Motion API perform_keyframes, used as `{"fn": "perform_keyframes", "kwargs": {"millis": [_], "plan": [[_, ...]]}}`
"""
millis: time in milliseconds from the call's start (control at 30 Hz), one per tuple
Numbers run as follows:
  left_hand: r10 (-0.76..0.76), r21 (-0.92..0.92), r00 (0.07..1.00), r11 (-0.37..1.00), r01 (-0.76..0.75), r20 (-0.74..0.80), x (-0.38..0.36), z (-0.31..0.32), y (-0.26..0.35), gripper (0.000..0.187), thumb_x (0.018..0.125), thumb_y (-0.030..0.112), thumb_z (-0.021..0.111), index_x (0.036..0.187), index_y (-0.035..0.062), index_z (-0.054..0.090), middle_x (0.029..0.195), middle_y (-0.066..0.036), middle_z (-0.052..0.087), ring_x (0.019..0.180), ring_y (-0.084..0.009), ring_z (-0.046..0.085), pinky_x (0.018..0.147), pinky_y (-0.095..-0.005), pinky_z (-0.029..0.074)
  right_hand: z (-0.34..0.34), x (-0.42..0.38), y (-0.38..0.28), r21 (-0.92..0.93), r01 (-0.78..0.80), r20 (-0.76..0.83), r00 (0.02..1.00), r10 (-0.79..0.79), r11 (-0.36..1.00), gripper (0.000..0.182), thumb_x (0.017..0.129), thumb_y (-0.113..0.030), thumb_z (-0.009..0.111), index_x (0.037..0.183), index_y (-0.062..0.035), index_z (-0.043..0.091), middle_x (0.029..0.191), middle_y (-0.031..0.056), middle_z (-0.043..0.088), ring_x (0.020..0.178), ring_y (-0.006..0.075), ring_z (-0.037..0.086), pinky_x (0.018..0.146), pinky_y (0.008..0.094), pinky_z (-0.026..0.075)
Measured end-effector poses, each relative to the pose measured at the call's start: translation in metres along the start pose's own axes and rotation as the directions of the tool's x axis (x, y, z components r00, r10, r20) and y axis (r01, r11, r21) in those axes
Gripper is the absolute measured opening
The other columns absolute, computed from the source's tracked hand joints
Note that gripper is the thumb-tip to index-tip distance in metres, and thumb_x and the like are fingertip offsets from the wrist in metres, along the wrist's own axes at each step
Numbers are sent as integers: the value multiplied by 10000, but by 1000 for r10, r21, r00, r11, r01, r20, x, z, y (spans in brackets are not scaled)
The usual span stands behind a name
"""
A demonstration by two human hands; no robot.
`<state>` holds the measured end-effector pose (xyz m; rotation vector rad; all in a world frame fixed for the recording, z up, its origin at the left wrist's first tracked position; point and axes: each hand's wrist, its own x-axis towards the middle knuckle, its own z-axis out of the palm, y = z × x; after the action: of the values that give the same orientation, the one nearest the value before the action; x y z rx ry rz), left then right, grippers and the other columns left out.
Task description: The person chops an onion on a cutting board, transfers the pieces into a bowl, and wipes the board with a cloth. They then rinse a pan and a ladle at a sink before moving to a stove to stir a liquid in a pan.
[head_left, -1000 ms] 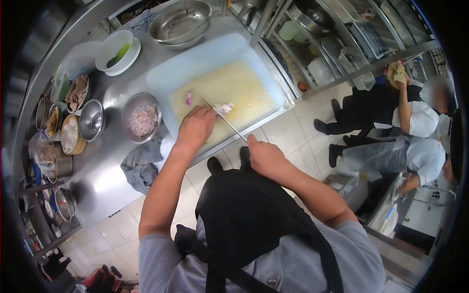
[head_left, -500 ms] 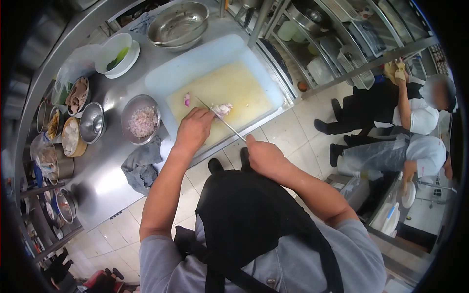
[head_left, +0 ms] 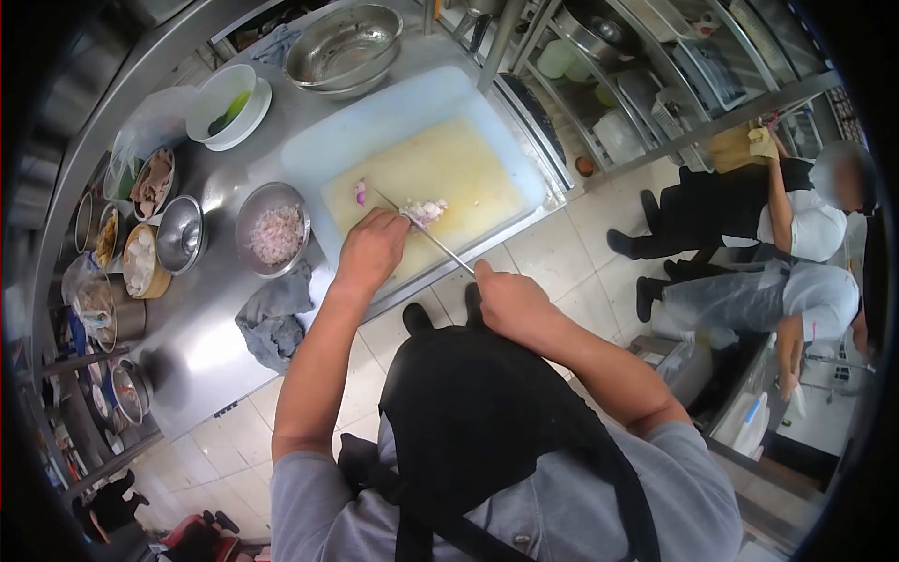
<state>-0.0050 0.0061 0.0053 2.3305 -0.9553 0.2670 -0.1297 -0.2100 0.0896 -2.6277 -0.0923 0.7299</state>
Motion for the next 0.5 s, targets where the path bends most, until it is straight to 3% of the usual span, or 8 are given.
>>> {"fn": "perform_keyframes", "kwargs": {"millis": [267,367,467,500], "plan": [[45,7,998,999,-45,-42,-7,4,-2,66,844,50,669,906,31,669,949,-114,701,955,-301,660,816,-408,566,7,7,11,40,27,-6,1000,-26,999,292,835,0,534,1111,84,489,817,286,671,820,480,667,744,554,529],[-16,2,997,1000,16,-81,-7,6,2,46,864,50,665,904,30,668,954,-123,699,957,-312,658,825,-418,562,-13,2,12,88,8,4,1000,-8,996,282,843,-17,526,1108,70,488,818,287,665,834,487,660,765,562,516],[-169,-54,974,985,163,-150,-9,3,12,59,883,79,675,909,26,673,962,-133,699,930,-331,655,805,-431,553,-30,-7,23,119,47,-8,999,-47,992,271,846,-21,518,1105,55,493,820,289,660,846,496,648,786,570,503],[-251,-59,965,967,247,-74,-9,-2,17,79,881,95,688,913,24,677,954,-134,696,918,-337,652,794,-433,547,-34,-6,27,48,77,-27,997,-76,996,279,838,-14,524,1110,44,497,821,273,668,823,476,658,757,559,512]]}}
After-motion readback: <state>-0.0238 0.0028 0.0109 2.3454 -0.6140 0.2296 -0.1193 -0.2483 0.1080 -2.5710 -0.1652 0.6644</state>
